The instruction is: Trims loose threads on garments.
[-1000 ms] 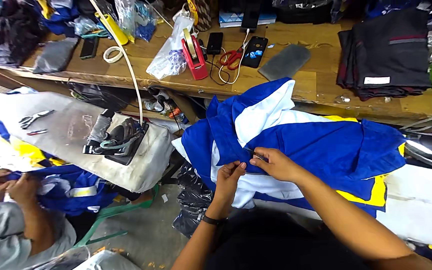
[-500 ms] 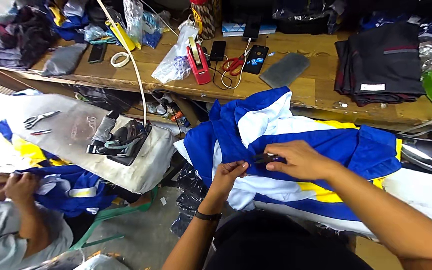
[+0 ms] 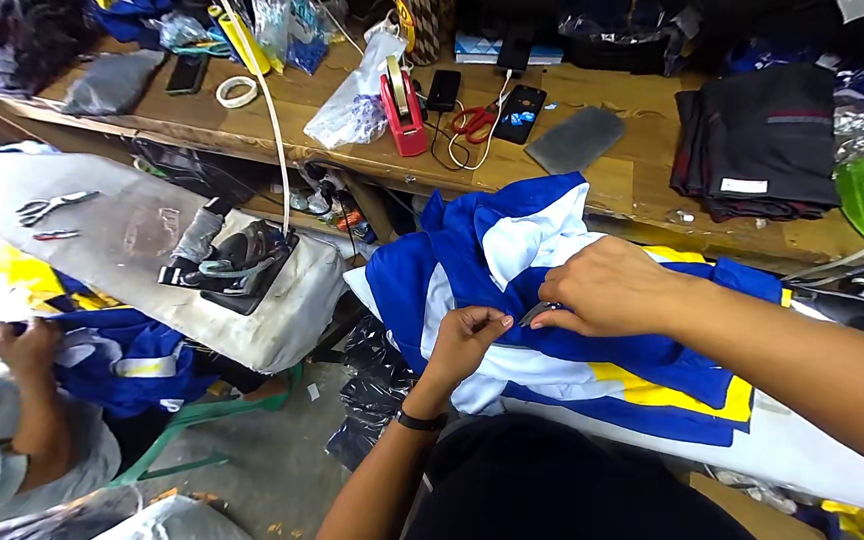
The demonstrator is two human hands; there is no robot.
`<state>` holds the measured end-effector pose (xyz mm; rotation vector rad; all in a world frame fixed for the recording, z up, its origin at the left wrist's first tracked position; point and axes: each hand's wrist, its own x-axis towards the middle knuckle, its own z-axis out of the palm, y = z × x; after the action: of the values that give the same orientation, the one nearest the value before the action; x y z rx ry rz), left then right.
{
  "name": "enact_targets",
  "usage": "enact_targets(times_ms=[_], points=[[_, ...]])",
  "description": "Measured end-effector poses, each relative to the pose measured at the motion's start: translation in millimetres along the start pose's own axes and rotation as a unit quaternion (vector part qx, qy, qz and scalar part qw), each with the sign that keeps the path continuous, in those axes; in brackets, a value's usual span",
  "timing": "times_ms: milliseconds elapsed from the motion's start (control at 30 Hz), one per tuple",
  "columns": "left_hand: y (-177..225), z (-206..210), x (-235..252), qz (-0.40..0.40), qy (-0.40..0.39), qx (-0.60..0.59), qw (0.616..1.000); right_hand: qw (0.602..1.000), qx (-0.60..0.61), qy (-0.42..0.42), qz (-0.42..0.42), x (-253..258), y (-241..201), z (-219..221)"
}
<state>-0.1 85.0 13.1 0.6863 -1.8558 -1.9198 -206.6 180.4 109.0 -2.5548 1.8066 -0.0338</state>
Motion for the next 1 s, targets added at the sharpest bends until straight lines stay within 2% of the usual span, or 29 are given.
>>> enact_targets(times_ms=[367, 600, 1000], points=[[-1.6, -1.0, 1.1, 0.016, -0.005, 0.083, 0.996, 0.998, 0.009, -0.06, -0.007, 13.8, 1.2, 1.6], [-1.3, -5.5, -1.0, 0.025, -0.017, 0.128, 0.991, 0.975, 0.082, -0.197, 0.056, 26.7, 7.9, -12.3], [-2.1, -4.6, -3.5, 0.04, -0.001, 0.164, 0.986, 0.974, 0.056, -0.215, 0.042, 33.1, 2.3, -15.5]])
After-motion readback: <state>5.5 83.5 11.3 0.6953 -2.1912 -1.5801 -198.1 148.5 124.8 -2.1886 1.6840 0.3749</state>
